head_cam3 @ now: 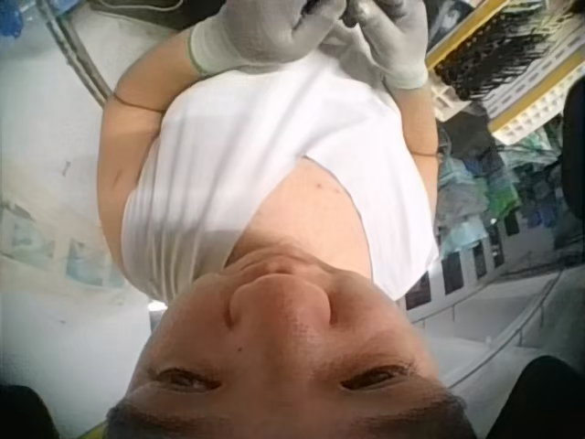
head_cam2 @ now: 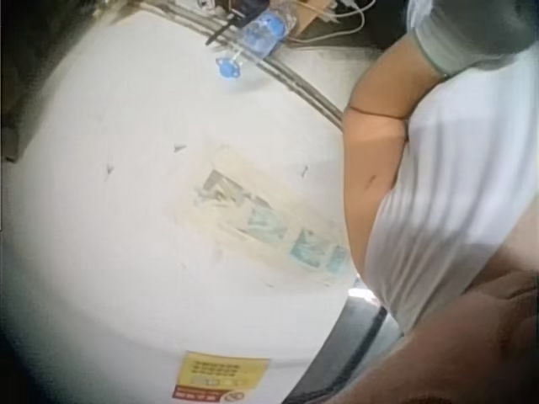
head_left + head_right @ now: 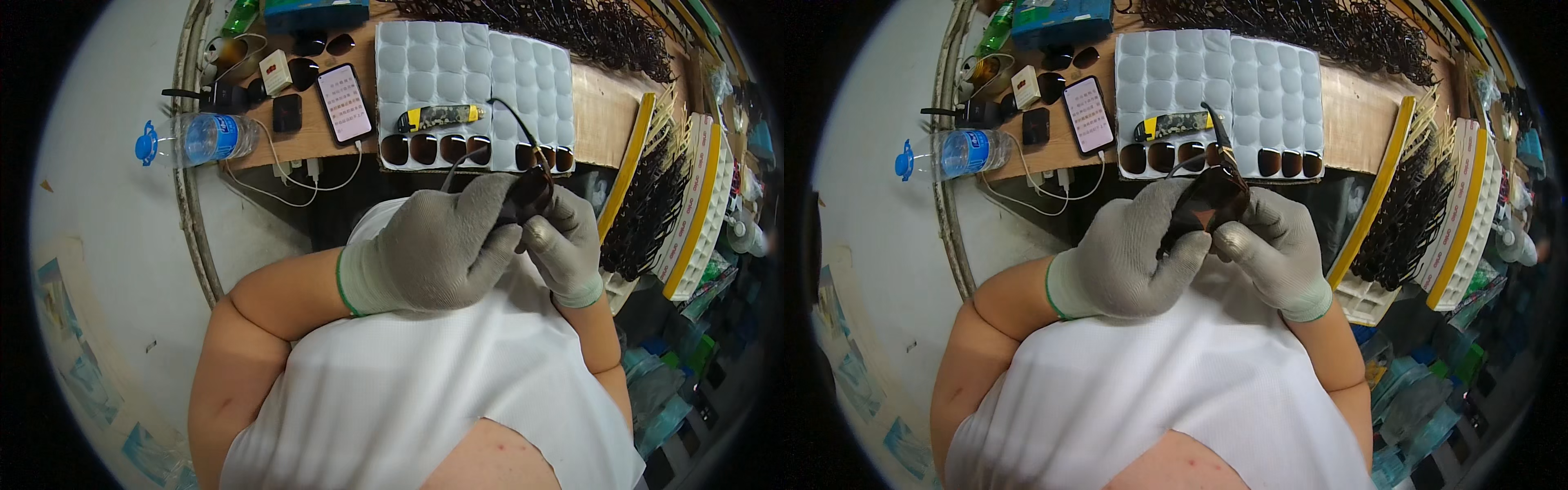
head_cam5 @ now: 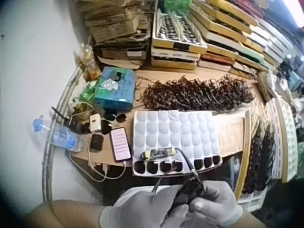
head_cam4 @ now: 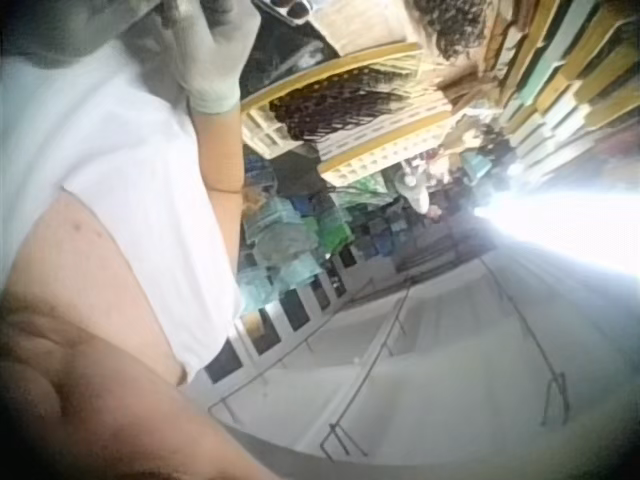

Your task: The person assembles sunglasses by hand, inserting lenses into frames and placing completed pairs into a tray. They repeatedly pick up frames and lenses, fit them together, and transfer finished units to a nearby container.

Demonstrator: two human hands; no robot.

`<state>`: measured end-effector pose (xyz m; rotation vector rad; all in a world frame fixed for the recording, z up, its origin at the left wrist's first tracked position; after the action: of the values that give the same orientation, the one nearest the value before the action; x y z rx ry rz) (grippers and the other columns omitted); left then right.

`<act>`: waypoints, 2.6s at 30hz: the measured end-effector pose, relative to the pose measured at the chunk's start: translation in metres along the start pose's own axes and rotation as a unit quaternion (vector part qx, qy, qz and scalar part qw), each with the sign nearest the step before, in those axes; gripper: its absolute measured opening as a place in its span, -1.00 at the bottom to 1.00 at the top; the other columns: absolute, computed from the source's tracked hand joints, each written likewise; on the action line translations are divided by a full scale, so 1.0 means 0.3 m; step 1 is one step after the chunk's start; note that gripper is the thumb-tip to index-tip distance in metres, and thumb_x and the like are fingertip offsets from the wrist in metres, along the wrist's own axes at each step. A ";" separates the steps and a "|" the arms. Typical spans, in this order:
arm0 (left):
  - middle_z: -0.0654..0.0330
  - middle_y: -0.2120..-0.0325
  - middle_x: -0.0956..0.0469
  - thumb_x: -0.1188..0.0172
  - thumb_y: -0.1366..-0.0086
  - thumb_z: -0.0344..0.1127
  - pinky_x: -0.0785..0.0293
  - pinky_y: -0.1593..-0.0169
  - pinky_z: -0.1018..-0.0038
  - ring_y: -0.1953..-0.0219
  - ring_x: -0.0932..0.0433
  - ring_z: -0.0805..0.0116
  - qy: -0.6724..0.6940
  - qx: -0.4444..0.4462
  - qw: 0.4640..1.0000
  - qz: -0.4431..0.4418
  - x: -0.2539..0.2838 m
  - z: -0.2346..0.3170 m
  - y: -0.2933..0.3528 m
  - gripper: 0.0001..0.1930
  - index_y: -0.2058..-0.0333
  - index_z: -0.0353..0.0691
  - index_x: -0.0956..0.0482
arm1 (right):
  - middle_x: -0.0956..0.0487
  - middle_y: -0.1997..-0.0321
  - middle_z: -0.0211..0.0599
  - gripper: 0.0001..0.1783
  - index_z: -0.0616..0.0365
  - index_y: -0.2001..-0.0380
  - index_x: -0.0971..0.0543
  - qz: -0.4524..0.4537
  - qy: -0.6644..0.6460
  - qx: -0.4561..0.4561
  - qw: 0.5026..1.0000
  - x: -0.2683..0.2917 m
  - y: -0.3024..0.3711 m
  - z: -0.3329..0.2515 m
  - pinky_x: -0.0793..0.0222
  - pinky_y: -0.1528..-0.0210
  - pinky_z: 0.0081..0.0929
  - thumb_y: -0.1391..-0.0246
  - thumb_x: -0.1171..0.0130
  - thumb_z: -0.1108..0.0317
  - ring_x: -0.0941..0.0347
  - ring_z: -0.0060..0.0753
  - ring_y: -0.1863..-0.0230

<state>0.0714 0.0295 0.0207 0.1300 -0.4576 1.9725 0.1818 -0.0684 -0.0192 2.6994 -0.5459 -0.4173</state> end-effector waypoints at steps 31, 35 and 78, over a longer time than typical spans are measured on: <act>-0.14 -0.03 -0.47 -0.41 -0.12 -0.01 -0.50 -0.13 0.15 -0.08 -0.51 -0.09 -0.421 0.391 0.814 -0.081 -0.360 -0.684 -0.129 -0.41 0.03 -0.38 -0.55 | -0.42 -0.29 0.05 -0.21 0.54 -0.42 -0.04 0.115 0.055 0.067 0.990 0.549 -0.007 0.046 -0.38 -0.28 -0.38 -0.18 -0.10 0.62 -0.44 -0.27 -0.26; -0.07 0.16 -0.57 -0.40 -0.16 -0.14 -0.53 0.00 0.23 0.10 -0.59 -0.04 -0.335 0.398 0.854 -0.016 -0.335 -0.675 -0.116 -0.56 0.14 -0.36 -0.54 | -0.37 -0.29 0.09 -0.16 0.39 -0.43 0.03 0.062 -0.043 0.029 0.997 0.515 -0.032 0.039 -0.40 -0.30 -0.31 -0.08 0.02 0.69 -0.41 -0.22 -0.28; 0.20 0.40 -0.59 -0.28 -0.37 -0.30 -0.43 0.26 0.57 0.37 -0.49 0.51 0.108 0.114 0.986 -0.047 0.086 -0.152 -0.013 -0.77 0.15 -0.37 -0.66 | -0.69 0.32 -0.27 -0.76 0.37 0.08 -0.58 -0.090 0.130 0.044 0.986 -0.045 -0.068 0.019 -0.54 0.16 -0.56 -0.30 -0.12 0.42 -0.60 -0.56 0.30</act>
<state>0.0686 0.0700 -0.0127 0.0787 -0.0824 1.9159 0.1744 -0.0467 -0.0294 2.8396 -0.2531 -0.0845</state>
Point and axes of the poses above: each hand's wrist, its own y-axis away from the middle knuckle, its own x-axis out of the back of the hand, z = x × y, the point moved 8 cm from there along -y, towards the middle knuckle
